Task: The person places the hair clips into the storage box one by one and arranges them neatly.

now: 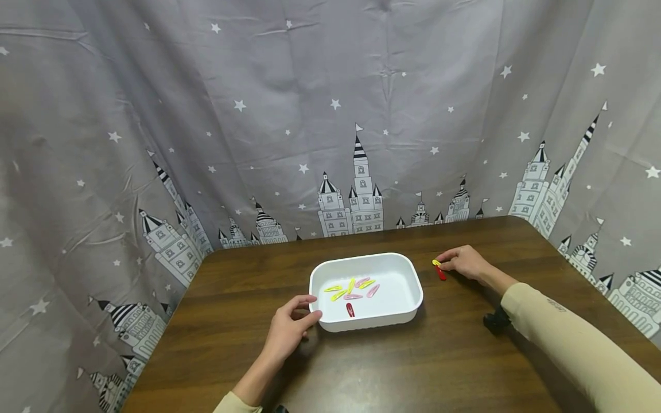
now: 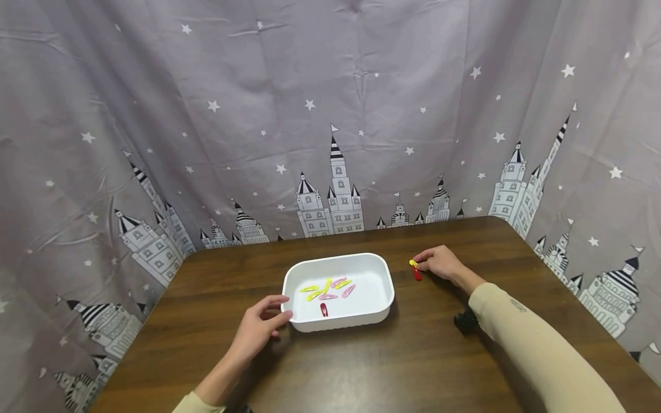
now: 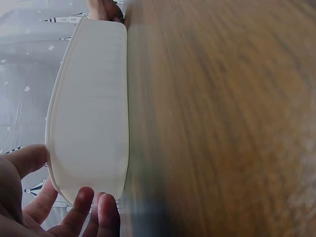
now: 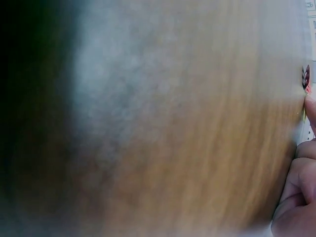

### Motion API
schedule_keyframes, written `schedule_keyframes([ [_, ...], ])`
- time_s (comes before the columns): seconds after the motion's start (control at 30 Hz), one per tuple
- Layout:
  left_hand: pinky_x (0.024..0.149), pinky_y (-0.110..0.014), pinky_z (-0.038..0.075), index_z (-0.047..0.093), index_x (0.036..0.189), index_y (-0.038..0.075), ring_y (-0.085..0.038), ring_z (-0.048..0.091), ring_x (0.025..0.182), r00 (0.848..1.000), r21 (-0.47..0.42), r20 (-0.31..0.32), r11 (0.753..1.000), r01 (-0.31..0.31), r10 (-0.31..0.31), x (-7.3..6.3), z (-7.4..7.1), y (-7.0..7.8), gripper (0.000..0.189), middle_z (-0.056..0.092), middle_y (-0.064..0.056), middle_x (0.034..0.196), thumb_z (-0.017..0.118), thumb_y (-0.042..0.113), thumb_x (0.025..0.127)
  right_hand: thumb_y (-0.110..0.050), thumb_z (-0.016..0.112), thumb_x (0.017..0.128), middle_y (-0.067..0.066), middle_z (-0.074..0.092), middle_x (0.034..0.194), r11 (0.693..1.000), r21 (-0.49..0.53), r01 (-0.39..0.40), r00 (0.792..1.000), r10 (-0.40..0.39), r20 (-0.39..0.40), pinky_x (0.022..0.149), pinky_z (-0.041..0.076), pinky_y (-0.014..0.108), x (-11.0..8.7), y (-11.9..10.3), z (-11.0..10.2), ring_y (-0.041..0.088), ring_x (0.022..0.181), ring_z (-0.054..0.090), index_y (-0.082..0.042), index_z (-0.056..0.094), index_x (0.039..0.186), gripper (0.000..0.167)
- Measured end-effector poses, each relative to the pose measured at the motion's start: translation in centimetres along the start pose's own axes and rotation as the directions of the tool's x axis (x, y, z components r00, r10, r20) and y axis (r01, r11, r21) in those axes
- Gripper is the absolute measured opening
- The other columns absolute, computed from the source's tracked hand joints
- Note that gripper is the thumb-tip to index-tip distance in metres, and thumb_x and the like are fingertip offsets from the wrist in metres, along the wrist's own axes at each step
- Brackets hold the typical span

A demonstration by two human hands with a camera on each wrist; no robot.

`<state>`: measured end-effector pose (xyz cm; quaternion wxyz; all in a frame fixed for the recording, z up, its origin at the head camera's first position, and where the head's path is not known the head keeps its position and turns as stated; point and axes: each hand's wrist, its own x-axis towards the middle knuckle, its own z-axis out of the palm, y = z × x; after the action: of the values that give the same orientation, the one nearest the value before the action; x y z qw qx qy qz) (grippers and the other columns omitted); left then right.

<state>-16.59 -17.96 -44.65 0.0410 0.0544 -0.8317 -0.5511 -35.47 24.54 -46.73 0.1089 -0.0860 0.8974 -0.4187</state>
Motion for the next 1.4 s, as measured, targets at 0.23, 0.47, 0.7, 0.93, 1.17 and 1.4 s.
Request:
schedule_keyframes([
  [0.23, 0.06, -0.03, 0.053, 0.069, 0.119, 0.01, -0.019, 0.063, 0.083, 1.0, 0.002, -0.003, 1.0, 0.001, -0.001, -0.02, -0.14, -0.04, 0.034, 0.068, -0.012, 0.111, 0.078, 0.021, 0.089, -0.016, 0.071, 0.092, 0.022, 0.068, 0.119, 1.0, -0.009, -0.008, 1.0, 0.007, -0.012, 0.061, 0.035, 0.028, 0.14, -0.14, 0.15, 0.021, 0.075, 0.049, -0.002, 0.075, 0.113, 0.025],
  [0.47, 0.06, -0.03, 0.053, 0.069, 0.119, 0.009, -0.02, 0.063, 0.083, 1.0, 0.011, 0.007, 1.0, 0.001, -0.001, -0.04, -0.1, 0.05, 0.035, 0.068, -0.012, 0.112, 0.078, 0.023, 0.089, -0.017, 0.07, 0.093, 0.02, 0.07, 0.113, 1.0, -0.008, -0.018, 1.0, 0.018, -0.016, 0.059, 0.035, 0.029, 0.03, 0.08, 0.03, 0.021, 0.076, 0.049, -0.001, 0.076, 0.108, 0.023],
  [0.7, 0.06, -0.03, 0.053, 0.069, 0.119, 0.009, -0.019, 0.063, 0.082, 1.0, 0.013, 0.004, 1.0, -0.001, 0.0, -0.05, -0.08, -0.03, 0.034, 0.068, -0.012, 0.111, 0.078, 0.022, 0.089, -0.017, 0.069, 0.093, 0.019, 0.071, 0.109, 1.0, 0.009, -0.023, 1.0, 0.023, -0.011, 0.054, 0.035, 0.029, 0.11, 0.22, -0.04, 0.02, 0.07, 0.046, 0.0, 0.077, 0.104, 0.022],
  [0.93, 0.06, -0.029, 0.053, 0.069, 0.119, 0.01, -0.019, 0.063, 0.082, 1.0, 0.016, 0.005, 1.0, -0.002, 0.002, -0.05, -0.04, -0.06, 0.033, 0.068, -0.012, 0.112, 0.078, 0.023, 0.089, -0.017, 0.069, 0.093, 0.014, 0.072, 0.099, 0.999, 0.02, -0.04, 0.999, 0.04, -0.011, 0.05, 0.033, 0.026, 0.02, 0.31, -0.07, 0.014, 0.06, 0.042, 0.001, 0.076, 0.103, 0.022],
  [1.17, 0.06, -0.03, 0.053, 0.069, 0.119, 0.01, -0.018, 0.063, 0.083, 1.0, 0.018, 0.003, 1.0, 0.0, 0.0, -0.08, -0.03, -0.06, 0.033, 0.067, -0.011, 0.112, 0.078, 0.022, 0.089, -0.016, 0.068, 0.094, 0.004, 0.067, 0.081, 0.997, 0.057, -0.053, 0.999, 0.053, -0.01, 0.042, 0.032, 0.024, -0.03, 0.36, -0.09, 0.008, 0.045, 0.035, 0.002, 0.076, 0.103, 0.022],
  [1.4, 0.06, -0.029, 0.053, 0.069, 0.119, 0.01, -0.018, 0.063, 0.082, 1.0, 0.013, 0.003, 1.0, 0.001, -0.001, -0.09, -0.08, -0.05, 0.033, 0.068, -0.012, 0.113, 0.077, 0.022, 0.089, -0.014, 0.067, 0.094, -0.005, 0.052, 0.061, 0.993, 0.099, -0.069, 0.998, 0.069, 0.005, 0.041, 0.03, 0.022, -0.04, 0.32, -0.08, 0.005, 0.043, 0.034, 0.003, 0.075, 0.103, 0.021],
])
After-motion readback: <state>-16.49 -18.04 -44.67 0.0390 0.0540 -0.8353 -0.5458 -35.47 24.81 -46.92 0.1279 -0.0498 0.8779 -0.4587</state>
